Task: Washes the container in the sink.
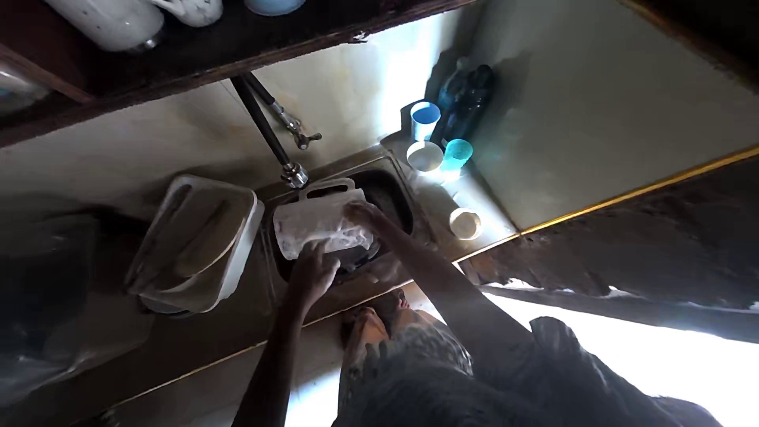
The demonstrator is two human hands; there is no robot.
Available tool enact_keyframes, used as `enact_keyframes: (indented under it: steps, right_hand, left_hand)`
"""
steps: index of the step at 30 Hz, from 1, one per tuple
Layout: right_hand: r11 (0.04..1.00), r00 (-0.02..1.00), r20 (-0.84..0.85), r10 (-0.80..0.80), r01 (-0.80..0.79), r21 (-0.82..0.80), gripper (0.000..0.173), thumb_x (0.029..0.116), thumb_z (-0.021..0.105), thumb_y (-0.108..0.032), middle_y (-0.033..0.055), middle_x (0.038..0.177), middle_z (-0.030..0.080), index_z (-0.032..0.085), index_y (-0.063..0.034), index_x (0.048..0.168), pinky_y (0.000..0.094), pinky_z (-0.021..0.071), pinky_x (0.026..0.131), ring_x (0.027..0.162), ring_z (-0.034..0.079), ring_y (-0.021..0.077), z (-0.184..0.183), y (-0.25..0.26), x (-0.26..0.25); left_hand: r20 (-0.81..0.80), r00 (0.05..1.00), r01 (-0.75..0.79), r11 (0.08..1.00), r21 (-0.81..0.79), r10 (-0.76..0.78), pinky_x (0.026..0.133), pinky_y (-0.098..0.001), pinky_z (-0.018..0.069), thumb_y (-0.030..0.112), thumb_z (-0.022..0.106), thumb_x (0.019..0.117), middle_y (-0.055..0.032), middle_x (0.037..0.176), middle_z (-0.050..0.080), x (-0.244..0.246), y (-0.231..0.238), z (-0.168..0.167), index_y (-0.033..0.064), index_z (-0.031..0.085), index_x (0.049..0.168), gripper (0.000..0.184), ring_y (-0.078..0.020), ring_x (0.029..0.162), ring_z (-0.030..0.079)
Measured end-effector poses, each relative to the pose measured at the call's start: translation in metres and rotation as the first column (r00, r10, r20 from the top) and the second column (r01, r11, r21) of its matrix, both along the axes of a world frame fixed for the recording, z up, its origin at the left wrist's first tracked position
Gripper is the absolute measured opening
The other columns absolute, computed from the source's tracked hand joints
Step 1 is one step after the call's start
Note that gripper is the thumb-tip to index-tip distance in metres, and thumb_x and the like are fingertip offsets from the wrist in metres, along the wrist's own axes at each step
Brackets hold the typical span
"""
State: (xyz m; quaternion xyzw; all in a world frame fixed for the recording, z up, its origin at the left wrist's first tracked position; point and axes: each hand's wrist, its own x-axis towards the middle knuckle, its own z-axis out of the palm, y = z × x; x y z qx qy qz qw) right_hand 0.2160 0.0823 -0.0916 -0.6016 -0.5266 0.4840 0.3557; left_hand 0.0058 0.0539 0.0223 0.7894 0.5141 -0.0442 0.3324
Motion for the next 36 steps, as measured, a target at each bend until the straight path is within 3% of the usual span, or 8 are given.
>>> enact_keyframes:
  steps: [4, 6, 19, 22, 26, 29, 31, 36]
  right_hand:
    - [0.979, 0.926, -0.329, -0.184, 0.145, -0.141, 0.039, 0.1089, 0.046, -0.012, 0.0191, 0.142, 0.058, 0.05, 0.0044, 0.144, 0.0342, 0.0486, 0.108, 0.127, 0.059, 0.0219, -0.054, 0.007, 0.004]
    - [0.977, 0.978, -0.119, -0.169, 0.15, -0.149, 0.041, 0.109, 0.048, -0.016, 0.0192, 0.146, 0.056, 0.051, 0.0026, 0.145, 0.0379, 0.0434, 0.115, 0.134, 0.055, 0.0252, -0.055, 0.011, 0.009]
    - [0.978, 0.97, 0.217, -0.111, 0.145, -0.148, 0.037, 0.1074, 0.048, -0.012, 0.032, 0.136, 0.057, 0.054, 0.0122, 0.134, 0.0504, 0.042, 0.112, 0.132, 0.054, 0.0409, 0.111, -0.01, -0.044]
    - [0.992, 0.967, 0.239, -0.095, 0.112, -0.06, 0.037, 0.109, 0.045, -0.013, 0.0313, 0.136, 0.058, 0.056, 0.0117, 0.135, 0.0469, 0.0412, 0.114, 0.132, 0.055, 0.0391, 0.122, -0.035, -0.031]
    - [0.966, 0.931, -0.268, -0.249, 0.257, -0.006, 0.042, 0.1126, 0.036, -0.026, 0.0213, 0.125, 0.064, 0.048, 0.0017, 0.141, 0.0421, 0.0564, 0.092, 0.106, 0.067, 0.026, 0.114, -0.071, -0.019]
    - [0.995, 0.995, -0.007, 0.1, -0.1, -0.016, 0.035, 0.1078, 0.044, -0.002, 0.0253, 0.132, 0.061, 0.051, 0.0095, 0.14, 0.0363, 0.0491, 0.104, 0.118, 0.062, 0.0256, 0.109, -0.104, -0.003]
    - [0.897, 0.861, 0.259, 0.437, -0.396, -0.197, 0.036, 0.1028, 0.055, -0.003, 0.0303, 0.134, 0.06, 0.055, 0.0101, 0.137, 0.0513, 0.0412, 0.111, 0.128, 0.057, 0.0394, 0.106, -0.123, 0.006]
    - [0.758, 0.598, 0.49, 0.634, -0.358, -0.545, 0.041, 0.1034, 0.058, -0.019, 0.0256, 0.142, 0.057, 0.058, 0.0003, 0.14, 0.065, 0.0271, 0.118, 0.138, 0.049, 0.0441, 0.046, -0.15, 0.055]
  left_hand:
    - [0.045, 0.999, 0.006, 0.999, -0.048, -0.003, 0.115, -0.0477, 0.0383, 0.019, 0.058, 0.1006, -0.024, 0.147, 0.051, -0.018, -0.01, -0.012, 0.0019, 0.054, 0.144, 0.047, -0.0366, 0.136, 0.049]
    - [0.054, 0.998, -0.007, 0.999, -0.054, 0.01, 0.116, -0.0461, 0.0379, 0.016, 0.058, 0.1004, -0.0238, 0.148, 0.05, -0.022, -0.008, -0.015, 0.0009, 0.054, 0.144, 0.047, -0.0356, 0.137, 0.049]
    - [-0.017, 0.979, -0.206, 0.978, -0.037, 0.206, 0.107, -0.0502, 0.0462, 0.054, 0.073, 0.0889, -0.0292, 0.167, 0.007, 0.061, -0.011, -0.006, 0.0067, -0.002, 0.164, 0.116, -0.0423, 0.137, 0.049]
    - [-0.06, 0.989, -0.128, 0.989, 0.077, 0.133, 0.092, -0.0495, 0.0542, 0.031, 0.061, 0.1001, -0.0311, 0.166, 0.01, 0.078, -0.018, -0.003, 0.0036, 0.005, 0.163, 0.089, -0.0419, 0.113, 0.065]
    - [0.06, 0.997, -0.064, 0.992, 0.104, 0.058, 0.094, -0.0554, 0.0536, 0.007, 0.057, 0.1004, -0.0291, 0.145, 0.05, 0.083, -0.017, 0.022, -0.0019, 0.04, 0.151, 0.054, -0.0421, 0.111, 0.066]
    - [0.019, 1.0, -0.018, 1.0, 0.012, 0.018, 0.09, -0.058, 0.0541, 0.007, 0.058, 0.101, -0.0289, 0.119, 0.064, 0.092, -0.02, 0.05, 0.0037, 0.034, 0.155, 0.06, -0.043, 0.104, 0.068]
    - [-0.022, 0.997, 0.079, 0.997, 0.019, -0.079, 0.094, -0.0596, 0.0513, 0.006, 0.058, 0.0999, -0.0283, 0.124, 0.064, 0.104, -0.029, 0.056, 0.0065, 0.035, 0.156, 0.061, -0.0444, 0.11, 0.066]
    - [-0.128, 0.911, 0.395, 0.919, -0.002, -0.392, 0.088, -0.0572, 0.0535, 0.01, 0.059, 0.0991, -0.0254, 0.116, 0.067, 0.131, -0.054, 0.056, 0.0127, 0.036, 0.158, 0.063, -0.0425, 0.104, 0.067]
